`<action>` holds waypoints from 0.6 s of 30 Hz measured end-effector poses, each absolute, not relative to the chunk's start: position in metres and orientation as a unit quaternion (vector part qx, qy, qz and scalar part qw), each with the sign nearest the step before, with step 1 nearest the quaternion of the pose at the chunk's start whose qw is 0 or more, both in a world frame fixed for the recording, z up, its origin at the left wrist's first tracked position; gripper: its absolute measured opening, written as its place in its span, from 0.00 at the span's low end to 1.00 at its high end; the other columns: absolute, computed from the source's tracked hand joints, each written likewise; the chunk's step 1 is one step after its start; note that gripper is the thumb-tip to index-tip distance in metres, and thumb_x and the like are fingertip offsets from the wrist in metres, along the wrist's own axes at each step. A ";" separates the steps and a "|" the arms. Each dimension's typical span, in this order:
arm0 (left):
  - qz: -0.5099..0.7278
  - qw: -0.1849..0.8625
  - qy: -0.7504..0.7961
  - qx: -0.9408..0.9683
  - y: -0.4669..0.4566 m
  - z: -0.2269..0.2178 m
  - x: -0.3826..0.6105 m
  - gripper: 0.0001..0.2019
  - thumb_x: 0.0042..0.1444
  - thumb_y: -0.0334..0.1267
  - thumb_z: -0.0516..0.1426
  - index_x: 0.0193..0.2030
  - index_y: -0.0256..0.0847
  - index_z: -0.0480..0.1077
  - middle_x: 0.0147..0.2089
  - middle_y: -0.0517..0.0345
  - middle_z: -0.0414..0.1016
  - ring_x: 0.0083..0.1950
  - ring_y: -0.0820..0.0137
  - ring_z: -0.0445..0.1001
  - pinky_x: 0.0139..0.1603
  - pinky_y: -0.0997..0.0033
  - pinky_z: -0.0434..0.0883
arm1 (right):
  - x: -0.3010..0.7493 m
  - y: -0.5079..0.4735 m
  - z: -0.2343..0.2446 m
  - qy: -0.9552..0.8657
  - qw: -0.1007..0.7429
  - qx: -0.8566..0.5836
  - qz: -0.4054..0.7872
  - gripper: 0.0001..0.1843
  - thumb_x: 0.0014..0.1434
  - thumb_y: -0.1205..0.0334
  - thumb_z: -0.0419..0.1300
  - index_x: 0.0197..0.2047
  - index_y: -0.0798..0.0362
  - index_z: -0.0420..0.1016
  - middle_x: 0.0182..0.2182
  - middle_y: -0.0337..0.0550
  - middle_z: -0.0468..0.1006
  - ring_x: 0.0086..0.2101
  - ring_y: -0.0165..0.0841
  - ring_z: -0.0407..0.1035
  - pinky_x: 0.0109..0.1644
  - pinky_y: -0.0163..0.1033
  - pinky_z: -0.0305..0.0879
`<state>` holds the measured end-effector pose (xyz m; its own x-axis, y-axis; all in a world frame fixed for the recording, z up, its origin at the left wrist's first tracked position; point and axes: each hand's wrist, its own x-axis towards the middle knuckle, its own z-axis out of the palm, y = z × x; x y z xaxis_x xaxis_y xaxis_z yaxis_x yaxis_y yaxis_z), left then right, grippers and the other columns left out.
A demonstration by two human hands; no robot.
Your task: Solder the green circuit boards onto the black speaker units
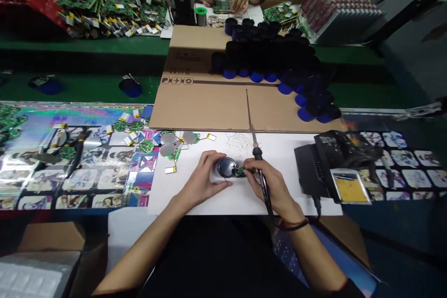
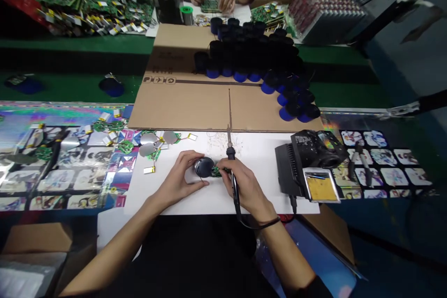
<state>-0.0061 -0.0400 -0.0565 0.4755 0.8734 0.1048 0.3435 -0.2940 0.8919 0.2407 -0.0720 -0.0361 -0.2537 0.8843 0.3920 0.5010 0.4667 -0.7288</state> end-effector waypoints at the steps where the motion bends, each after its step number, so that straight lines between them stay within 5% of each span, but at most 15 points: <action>1: 0.311 0.445 0.409 0.733 -0.038 -0.058 -0.006 0.32 0.60 0.43 0.70 0.67 0.51 0.62 0.66 0.44 0.68 0.70 0.51 0.72 0.72 0.42 0.74 | 0.242 -0.071 -0.034 -0.768 0.380 -0.451 0.251 0.16 0.70 0.73 0.60 0.57 0.47 0.71 0.46 0.45 0.82 0.45 0.34 0.81 0.50 0.41 0.80; 6: 0.295 0.560 0.343 0.694 -0.026 -0.055 -0.007 0.30 0.66 0.35 0.64 0.70 0.52 0.58 0.71 0.46 0.70 0.74 0.56 0.71 0.78 0.44 0.68 | 0.230 -0.059 -0.027 -0.793 0.343 -0.428 0.266 0.16 0.73 0.71 0.56 0.59 0.46 0.71 0.50 0.47 0.78 0.49 0.34 0.79 0.53 0.41 0.79; 9: 0.304 0.579 0.326 0.683 -0.023 -0.049 -0.009 0.23 0.67 0.34 0.63 0.65 0.49 0.65 0.71 0.46 0.71 0.74 0.58 0.72 0.77 0.46 0.69 | 0.220 -0.048 -0.028 -0.804 0.339 -0.430 0.233 0.15 0.73 0.70 0.57 0.59 0.47 0.71 0.50 0.48 0.75 0.50 0.35 0.77 0.54 0.42 0.79; 13: 0.336 0.504 0.353 0.713 -0.023 -0.046 -0.012 0.04 0.68 0.37 0.64 0.48 0.43 0.80 0.64 0.46 0.77 0.68 0.58 0.77 0.72 0.52 0.74 | 0.218 -0.042 -0.033 -0.800 0.377 -0.438 0.162 0.15 0.70 0.71 0.61 0.57 0.48 0.71 0.48 0.49 0.76 0.49 0.39 0.76 0.52 0.45 0.79; 18: 0.407 0.471 0.380 0.685 -0.026 -0.050 -0.010 0.05 0.67 0.37 0.66 0.46 0.43 0.84 0.52 0.49 0.85 0.55 0.63 0.84 0.57 0.65 0.80 | 0.216 -0.063 -0.039 -0.788 0.392 -0.464 0.103 0.20 0.63 0.65 0.71 0.55 0.48 0.72 0.44 0.50 0.81 0.41 0.44 0.74 0.44 0.51 0.76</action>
